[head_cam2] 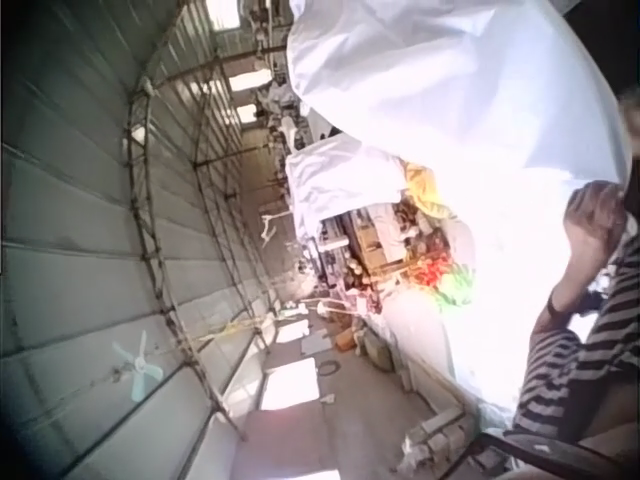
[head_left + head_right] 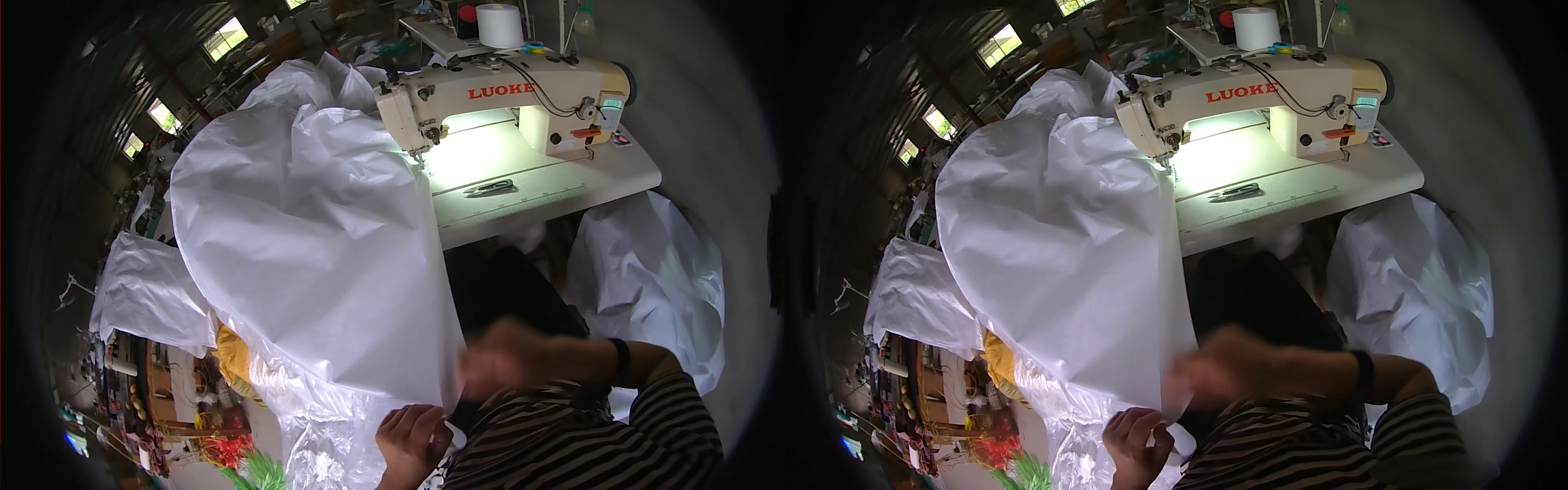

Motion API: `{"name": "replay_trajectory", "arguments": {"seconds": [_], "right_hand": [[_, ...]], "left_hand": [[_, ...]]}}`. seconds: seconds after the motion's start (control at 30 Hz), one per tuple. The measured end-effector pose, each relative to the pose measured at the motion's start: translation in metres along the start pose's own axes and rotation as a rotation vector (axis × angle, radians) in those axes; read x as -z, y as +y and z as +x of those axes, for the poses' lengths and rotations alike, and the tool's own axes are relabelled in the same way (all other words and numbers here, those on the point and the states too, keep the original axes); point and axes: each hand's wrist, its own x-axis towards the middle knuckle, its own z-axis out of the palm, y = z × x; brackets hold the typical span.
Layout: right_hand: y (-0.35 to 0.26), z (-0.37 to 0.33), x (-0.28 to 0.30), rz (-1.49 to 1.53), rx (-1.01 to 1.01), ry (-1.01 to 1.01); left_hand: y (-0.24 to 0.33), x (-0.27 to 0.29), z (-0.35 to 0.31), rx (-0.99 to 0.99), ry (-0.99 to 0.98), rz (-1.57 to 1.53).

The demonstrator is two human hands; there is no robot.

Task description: Sewing together large white plastic sheets using an industrial sewing machine.

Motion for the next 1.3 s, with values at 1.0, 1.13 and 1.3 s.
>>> {"name": "replay_trajectory", "arguments": {"seconds": [1.0,1.13,1.3], "right_hand": [[0.161,0.115,0.019,-0.981,-0.701,0.133],[0.179,0.127,0.026,-0.850,-0.658,0.220],[0.175,0.117,0.038,-0.710,-0.601,0.299]], "left_hand": [[-0.088,-0.080,0.127,-0.129,-0.455,-0.070],[-0.091,-0.107,0.148,-0.060,-0.428,-0.037],[-0.091,-0.123,0.144,-0.002,-0.401,-0.167]]}}
